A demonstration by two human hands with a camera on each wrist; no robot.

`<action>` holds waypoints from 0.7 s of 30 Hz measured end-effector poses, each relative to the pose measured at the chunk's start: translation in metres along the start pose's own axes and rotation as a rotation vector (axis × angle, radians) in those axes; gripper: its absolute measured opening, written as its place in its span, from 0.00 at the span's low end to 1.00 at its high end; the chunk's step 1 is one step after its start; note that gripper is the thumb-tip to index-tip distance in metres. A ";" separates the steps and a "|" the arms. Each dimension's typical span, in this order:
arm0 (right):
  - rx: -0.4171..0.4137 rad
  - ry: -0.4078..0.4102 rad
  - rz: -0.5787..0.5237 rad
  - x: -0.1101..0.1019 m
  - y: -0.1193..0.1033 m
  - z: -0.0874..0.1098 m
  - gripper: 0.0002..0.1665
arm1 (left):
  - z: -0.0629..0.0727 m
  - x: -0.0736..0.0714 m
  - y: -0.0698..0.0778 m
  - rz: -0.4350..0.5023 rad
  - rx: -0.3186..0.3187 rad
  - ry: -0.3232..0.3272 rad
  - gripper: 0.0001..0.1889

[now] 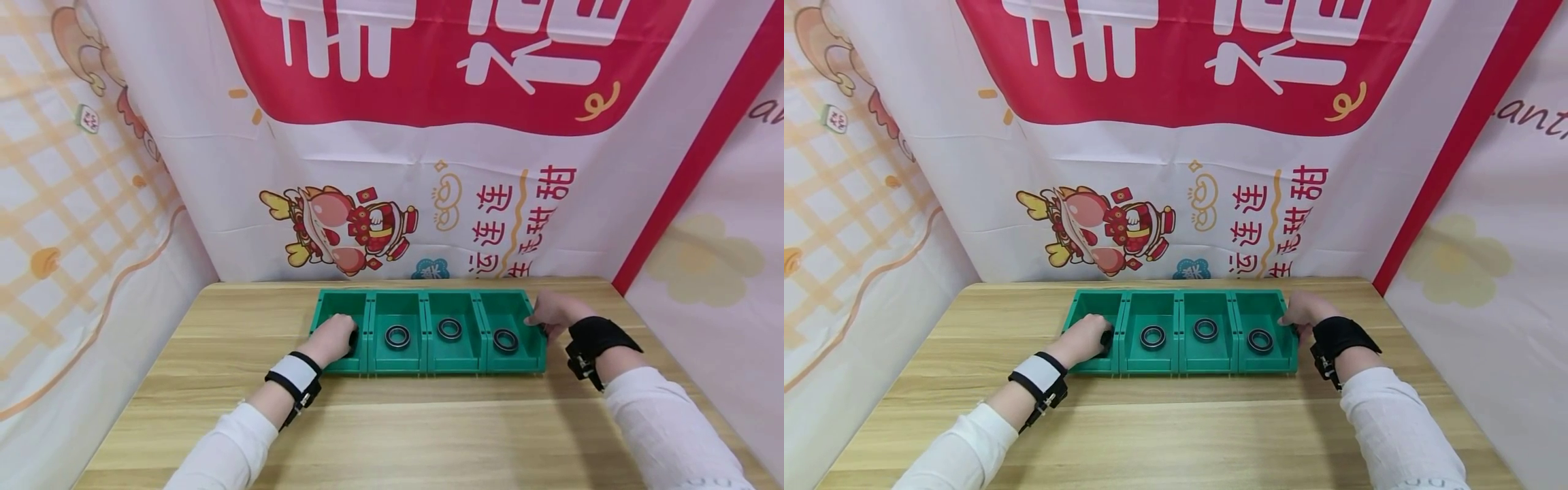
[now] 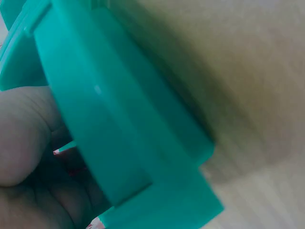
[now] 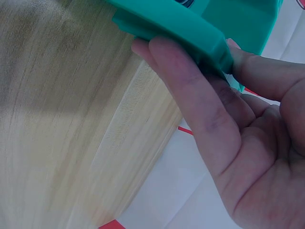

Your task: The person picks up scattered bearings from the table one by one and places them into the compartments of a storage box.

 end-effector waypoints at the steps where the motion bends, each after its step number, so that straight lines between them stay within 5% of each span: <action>1: 0.000 0.001 0.003 0.000 0.000 0.000 0.21 | 0.001 0.001 0.000 -0.004 0.000 0.001 0.09; 11: 0.002 -0.002 0.015 0.000 -0.001 -0.001 0.19 | 0.004 0.002 0.002 -0.024 -0.028 0.013 0.10; 16: -0.039 0.000 0.065 -0.003 0.008 0.003 0.21 | 0.002 0.002 0.010 -0.073 -0.003 -0.051 0.03; 21: -0.067 -0.035 0.137 -0.006 0.010 0.019 0.37 | 0.003 -0.015 0.021 -0.136 0.041 -0.066 0.23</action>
Point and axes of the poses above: each hand's wrist, its own z-axis away from the middle knuckle, its own x-axis out of the palm, y = z × x, the point moved 3 cm from there along -z, towards the middle knuckle, and after that the axes turned 5 degrees about x, right-handed, at the moved point
